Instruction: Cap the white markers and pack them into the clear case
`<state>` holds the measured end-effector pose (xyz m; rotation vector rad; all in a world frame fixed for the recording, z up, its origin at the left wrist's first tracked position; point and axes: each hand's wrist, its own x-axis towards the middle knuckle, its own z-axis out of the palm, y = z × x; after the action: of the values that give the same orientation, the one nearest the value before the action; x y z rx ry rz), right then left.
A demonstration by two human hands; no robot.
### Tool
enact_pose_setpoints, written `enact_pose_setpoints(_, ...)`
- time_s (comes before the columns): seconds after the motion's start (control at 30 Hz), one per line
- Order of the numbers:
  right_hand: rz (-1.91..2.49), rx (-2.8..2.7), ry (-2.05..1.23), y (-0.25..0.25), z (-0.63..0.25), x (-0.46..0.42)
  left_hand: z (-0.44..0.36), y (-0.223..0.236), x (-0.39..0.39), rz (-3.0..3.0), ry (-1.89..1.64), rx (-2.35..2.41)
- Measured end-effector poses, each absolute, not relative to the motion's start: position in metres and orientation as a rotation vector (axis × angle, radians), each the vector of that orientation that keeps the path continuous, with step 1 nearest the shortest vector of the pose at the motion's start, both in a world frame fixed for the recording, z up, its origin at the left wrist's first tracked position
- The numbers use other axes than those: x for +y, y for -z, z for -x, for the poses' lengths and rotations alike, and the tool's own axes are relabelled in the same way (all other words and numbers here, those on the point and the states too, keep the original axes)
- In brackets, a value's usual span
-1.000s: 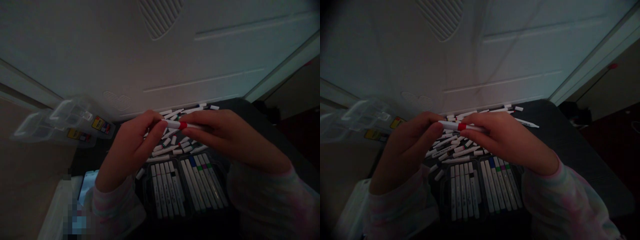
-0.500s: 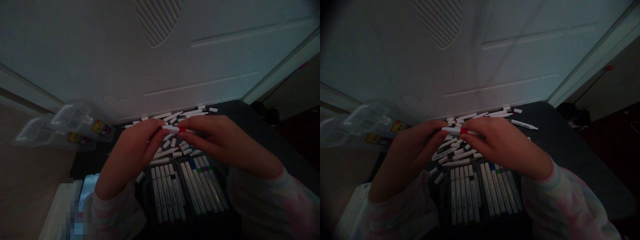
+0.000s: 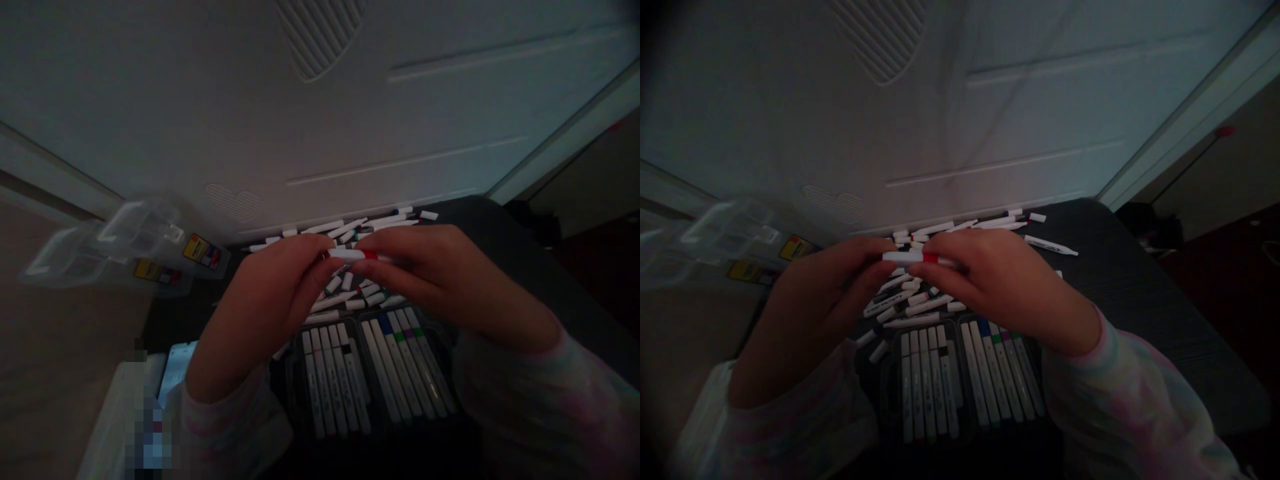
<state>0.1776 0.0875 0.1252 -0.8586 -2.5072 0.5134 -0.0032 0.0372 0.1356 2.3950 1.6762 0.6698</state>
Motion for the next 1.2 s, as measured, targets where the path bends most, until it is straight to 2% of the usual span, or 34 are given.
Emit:
enact_pose_setpoints(0.5, 0.833, -2.486, -0.524, -0.124, -0.176, 0.086, -0.001, -0.134, 0.034, -2.434, -0.749, 1.744)
enact_pose_setpoints(0.8, 0.84, -2.318, -0.53, -0.129, -0.186, 0.088, -0.007, -0.142, 0.017, -2.373, -0.975, 1.885)
enact_pose_setpoints(0.87, 0.887, -2.216, -0.59, -0.13, -0.19, 0.089, -0.008, -0.139, 0.013, -2.393, -0.904, 1.843)
enact_pose_setpoints(0.97, 0.899, -2.045, -0.705, -0.13, -0.195, 0.09, -0.01, -0.122, 0.006, -2.442, -0.597, 1.757)
enact_pose_setpoints(1.07, 0.855, -1.922, -0.753, -0.13, -0.198, 0.09, -0.013, -0.093, -0.007, -2.446, -0.248, 1.626)
enact_pose_setpoints(1.2, 0.782, -1.902, -0.752, -0.131, -0.199, 0.093, -0.018, -0.053, -0.034, -2.391, -0.076, 1.504)
